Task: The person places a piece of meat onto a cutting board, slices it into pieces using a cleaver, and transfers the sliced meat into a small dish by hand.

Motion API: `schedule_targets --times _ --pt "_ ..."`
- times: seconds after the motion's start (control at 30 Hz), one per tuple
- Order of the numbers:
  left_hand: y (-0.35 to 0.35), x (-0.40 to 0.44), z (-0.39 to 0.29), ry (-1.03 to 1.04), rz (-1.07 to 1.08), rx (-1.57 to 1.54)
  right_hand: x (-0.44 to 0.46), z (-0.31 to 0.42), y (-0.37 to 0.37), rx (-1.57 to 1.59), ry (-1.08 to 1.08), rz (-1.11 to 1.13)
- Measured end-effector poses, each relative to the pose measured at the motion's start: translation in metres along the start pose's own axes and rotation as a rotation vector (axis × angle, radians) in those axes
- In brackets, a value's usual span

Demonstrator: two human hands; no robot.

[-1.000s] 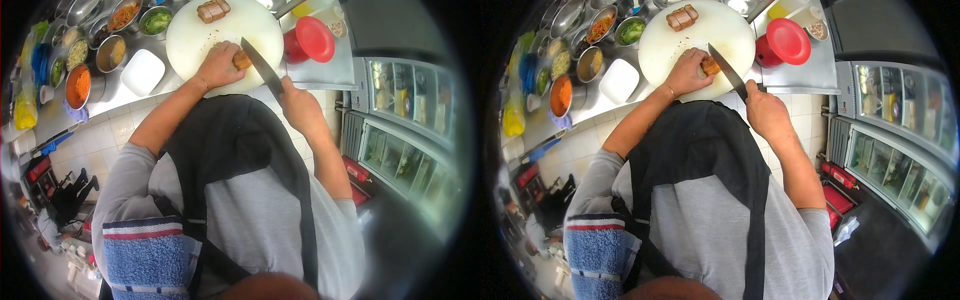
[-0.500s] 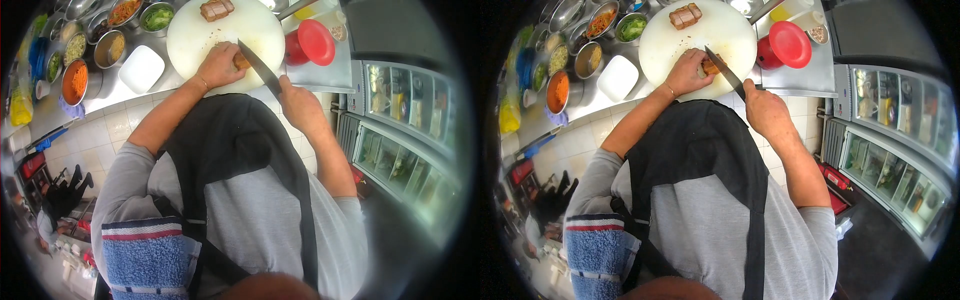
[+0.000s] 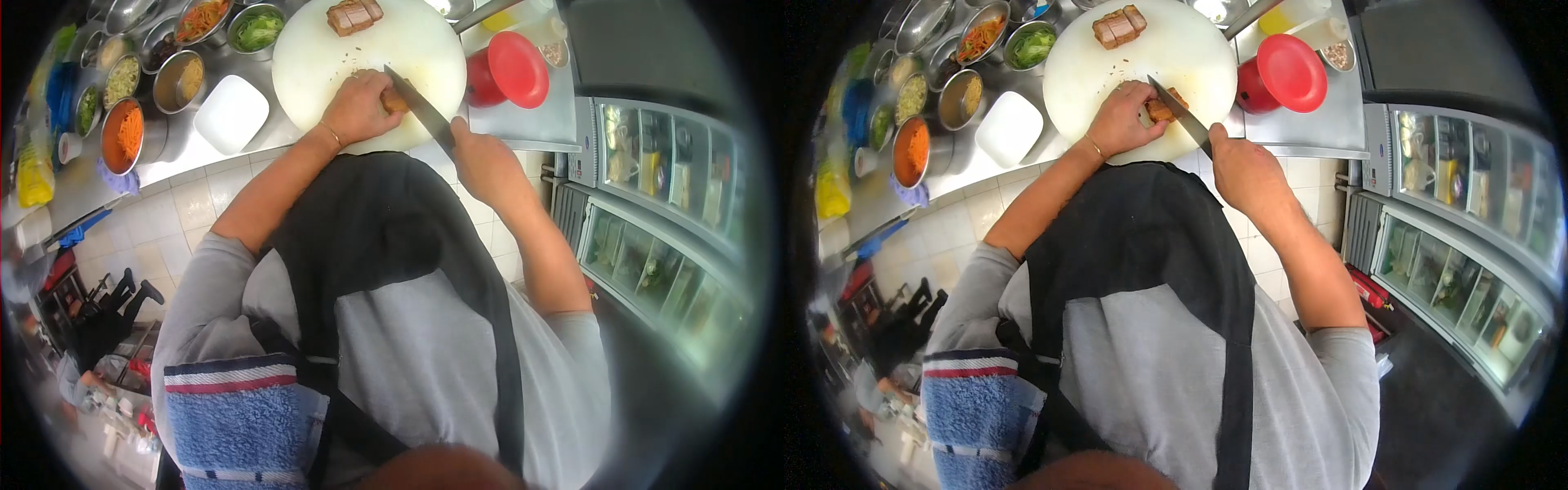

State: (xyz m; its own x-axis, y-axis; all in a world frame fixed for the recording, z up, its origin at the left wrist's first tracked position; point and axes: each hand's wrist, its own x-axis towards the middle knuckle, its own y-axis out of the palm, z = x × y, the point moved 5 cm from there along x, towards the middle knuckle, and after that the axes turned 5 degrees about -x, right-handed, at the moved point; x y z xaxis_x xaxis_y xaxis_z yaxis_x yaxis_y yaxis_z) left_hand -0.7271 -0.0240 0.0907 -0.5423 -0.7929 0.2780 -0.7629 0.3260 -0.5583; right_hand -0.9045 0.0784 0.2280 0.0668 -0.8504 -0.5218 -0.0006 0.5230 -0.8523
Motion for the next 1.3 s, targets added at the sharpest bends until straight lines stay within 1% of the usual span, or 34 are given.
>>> schedule_targets --times 0.07,0.17,0.2,0.27,0.33,0.37,0.43,0.5,0.57,0.63,0.8,0.93,1.1,1.17,1.3 --pt "-0.004 0.007 0.001 0.007 0.000 0.044 0.007 0.000 -0.002 -0.021 -0.023 -0.020" --pt "-0.005 0.002 0.001 -0.014 -0.008 0.019 0.010 0.000 0.013 0.012 0.018 0.033" --pt "-0.001 -0.003 0.001 -0.010 0.004 0.028 0.011 0.000 0.028 0.040 0.005 0.003" --pt "-0.006 0.010 0.005 0.038 -0.015 0.062 0.022 -0.004 0.023 0.052 -0.009 -0.085" --pt "-0.001 0.003 0.003 -0.021 -0.006 0.015 0.010 -0.005 0.018 0.087 0.003 -0.061" --pt "-0.003 0.005 0.001 -0.019 -0.015 0.016 0.005 -0.004 0.009 0.080 -0.001 -0.066" --pt "-0.007 0.001 -0.002 -0.117 -0.047 -0.057 -0.010 -0.004 -0.008 0.115 0.086 -0.071" --pt "-0.008 0.008 -0.007 -0.086 -0.035 0.003 -0.010 -0.014 -0.007 0.125 0.097 -0.089" --pt "-0.003 0.014 -0.014 -0.057 -0.025 0.053 -0.006 -0.020 -0.003 0.082 0.080 -0.058" --pt "0.001 0.018 -0.014 -0.100 0.020 0.125 -0.005 -0.019 -0.004 0.099 0.074 -0.059" --pt "0.008 0.020 -0.009 -0.046 -0.018 0.146 -0.001 -0.019 0.000 0.102 0.046 -0.073" --pt "0.010 0.019 -0.008 -0.011 -0.057 0.170 0.001 -0.019 -0.001 0.037 0.030 -0.054" --pt "0.011 0.022 -0.005 -0.008 -0.043 0.160 0.013 -0.014 -0.001 0.036 0.033 -0.046" --pt "0.013 0.021 -0.007 0.004 -0.049 0.167 0.026 -0.010 0.001 0.001 0.016 -0.081" --pt "0.010 0.020 -0.007 0.004 -0.064 0.153 0.011 -0.013 -0.009 0.009 0.015 -0.066"
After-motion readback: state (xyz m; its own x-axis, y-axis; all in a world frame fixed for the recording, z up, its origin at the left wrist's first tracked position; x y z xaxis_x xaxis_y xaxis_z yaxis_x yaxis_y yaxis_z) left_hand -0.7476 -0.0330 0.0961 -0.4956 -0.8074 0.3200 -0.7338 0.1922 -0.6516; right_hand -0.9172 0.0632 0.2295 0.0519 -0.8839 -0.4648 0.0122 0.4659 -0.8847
